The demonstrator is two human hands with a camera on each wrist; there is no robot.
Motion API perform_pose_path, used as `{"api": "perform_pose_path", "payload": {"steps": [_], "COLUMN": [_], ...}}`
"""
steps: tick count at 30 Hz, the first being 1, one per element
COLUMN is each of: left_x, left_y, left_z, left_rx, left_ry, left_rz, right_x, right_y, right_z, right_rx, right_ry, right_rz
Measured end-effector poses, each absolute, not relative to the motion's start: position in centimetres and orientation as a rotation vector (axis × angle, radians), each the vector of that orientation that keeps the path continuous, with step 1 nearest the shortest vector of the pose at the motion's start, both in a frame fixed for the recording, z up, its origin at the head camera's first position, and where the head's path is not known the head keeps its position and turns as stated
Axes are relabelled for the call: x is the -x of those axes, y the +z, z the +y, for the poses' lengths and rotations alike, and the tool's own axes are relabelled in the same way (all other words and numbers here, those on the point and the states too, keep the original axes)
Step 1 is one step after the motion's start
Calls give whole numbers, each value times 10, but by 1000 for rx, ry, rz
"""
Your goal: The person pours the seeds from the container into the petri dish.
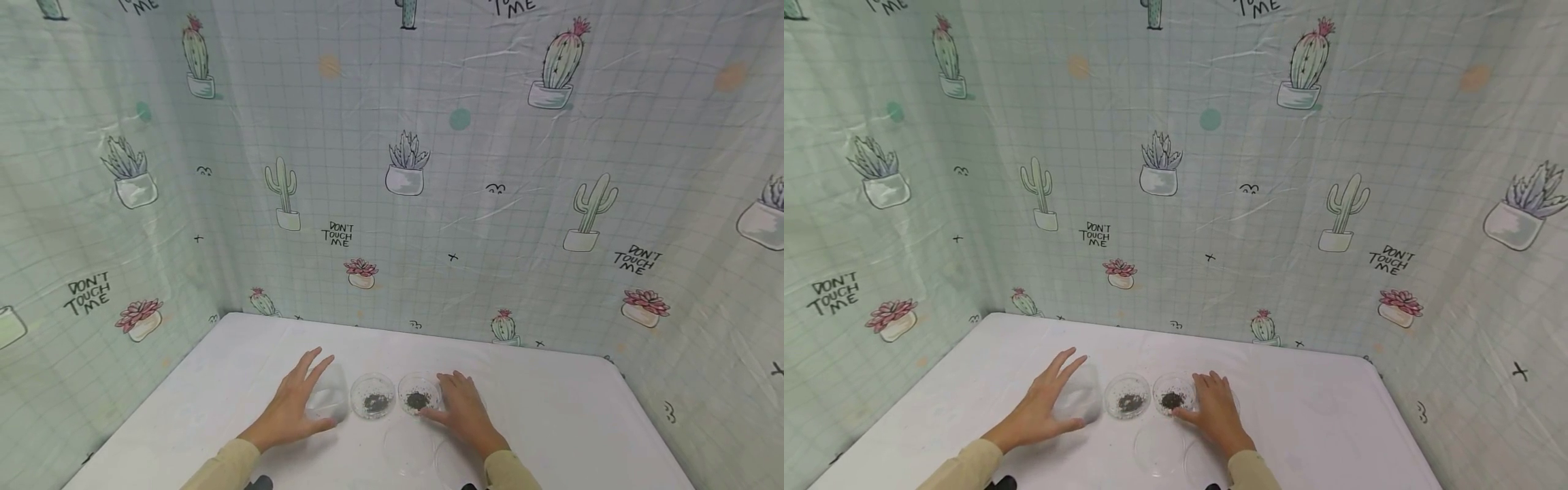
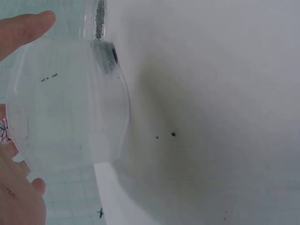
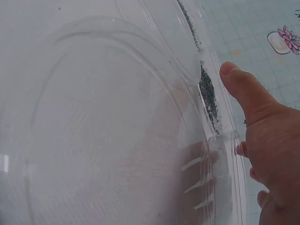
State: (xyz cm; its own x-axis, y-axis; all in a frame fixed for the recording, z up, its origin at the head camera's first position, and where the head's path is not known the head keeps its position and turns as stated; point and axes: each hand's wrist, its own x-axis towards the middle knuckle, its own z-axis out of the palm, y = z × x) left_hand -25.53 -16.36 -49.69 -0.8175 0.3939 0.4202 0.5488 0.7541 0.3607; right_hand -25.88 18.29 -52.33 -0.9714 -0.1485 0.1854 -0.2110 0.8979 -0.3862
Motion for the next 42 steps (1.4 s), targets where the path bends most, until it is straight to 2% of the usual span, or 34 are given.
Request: {"api": "perform_pose_path", "payload": {"steps": [17, 42], "left_x": [251, 240], "left_y": [-475, -475], "left_z": [-136, -98], "left_rx": [896, 1188], "left_ry": [-764, -772], "left_rz": [-2615, -2707], "right_x": [256, 255], "right_y": [-521, -518], "right_z": [188, 181], "right_rx": [-317, -245], "right_ry": [622, 625], "right_rz": [-2836, -2888]}}
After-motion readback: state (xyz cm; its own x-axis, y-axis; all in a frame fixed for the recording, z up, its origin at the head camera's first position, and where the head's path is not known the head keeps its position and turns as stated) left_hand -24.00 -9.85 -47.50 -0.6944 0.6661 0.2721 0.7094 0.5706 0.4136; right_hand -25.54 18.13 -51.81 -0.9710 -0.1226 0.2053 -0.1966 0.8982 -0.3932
